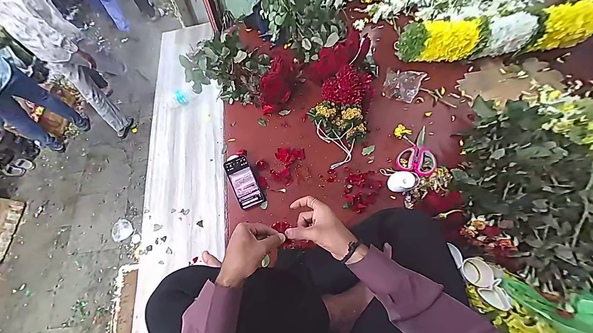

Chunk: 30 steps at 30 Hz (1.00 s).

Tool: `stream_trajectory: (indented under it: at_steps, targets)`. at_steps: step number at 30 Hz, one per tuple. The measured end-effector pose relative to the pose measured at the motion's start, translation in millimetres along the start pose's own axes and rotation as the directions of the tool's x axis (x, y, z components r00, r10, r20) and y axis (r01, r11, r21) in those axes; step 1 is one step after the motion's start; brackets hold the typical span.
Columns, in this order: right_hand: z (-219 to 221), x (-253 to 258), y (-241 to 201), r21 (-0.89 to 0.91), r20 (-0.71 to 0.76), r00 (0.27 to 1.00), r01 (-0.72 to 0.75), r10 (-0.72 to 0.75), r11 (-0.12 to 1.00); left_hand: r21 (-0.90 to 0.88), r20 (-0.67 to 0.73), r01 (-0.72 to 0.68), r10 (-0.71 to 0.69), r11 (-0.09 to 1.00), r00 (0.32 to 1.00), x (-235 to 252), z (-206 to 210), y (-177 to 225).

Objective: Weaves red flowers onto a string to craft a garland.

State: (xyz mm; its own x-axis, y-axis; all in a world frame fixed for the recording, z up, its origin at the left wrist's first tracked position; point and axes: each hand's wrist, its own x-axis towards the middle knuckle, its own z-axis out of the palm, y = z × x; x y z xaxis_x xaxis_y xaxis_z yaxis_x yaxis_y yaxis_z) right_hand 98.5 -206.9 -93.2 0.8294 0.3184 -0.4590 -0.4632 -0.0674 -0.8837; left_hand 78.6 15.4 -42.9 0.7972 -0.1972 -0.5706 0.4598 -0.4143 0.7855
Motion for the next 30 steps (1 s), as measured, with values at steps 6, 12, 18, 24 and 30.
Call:
stream_trajectory:
  at_steps: [6, 12, 18, 24, 30]
  targets:
    - [-26.3, 9.5, 5.0, -0.245, 0.228, 0.973, 0.085, -0.028, 0.966, -0.028, -0.064, 0.034, -0.036, 0.999, 0.997, -2.6, -5.4, 0.5]
    - [-28.1, 13.4, 10.7, -0.368, 0.283, 0.957, 0.169, -0.063, 0.914, -0.028, -0.104, 0.098, -0.1, 0.995, 0.99, -4.2, -14.4, -0.3]
    - [-31.1, 0.7, -8.4, -0.065, 0.527, 0.8, 0.374, -0.287, 0.925, 0.247, -0.166, 0.157, -0.118, 0.956, 0.979, -2.7, -11.1, 1.4]
    - [-20.1, 21.9, 3.3, 0.138, 0.405, 0.875, 0.228, -0.264, 0.964, -0.008, 0.282, -0.351, 0.339, 0.936, 0.897, -10.0, 0.6, 27.7]
    - [-1.8, 0.1, -2.4, 0.136, 0.493, 0.801, 0.315, -0.34, 0.939, 0.076, -0.355, -0.204, 0.217, 0.976, 0.909, 0.4, -9.2, 7.5]
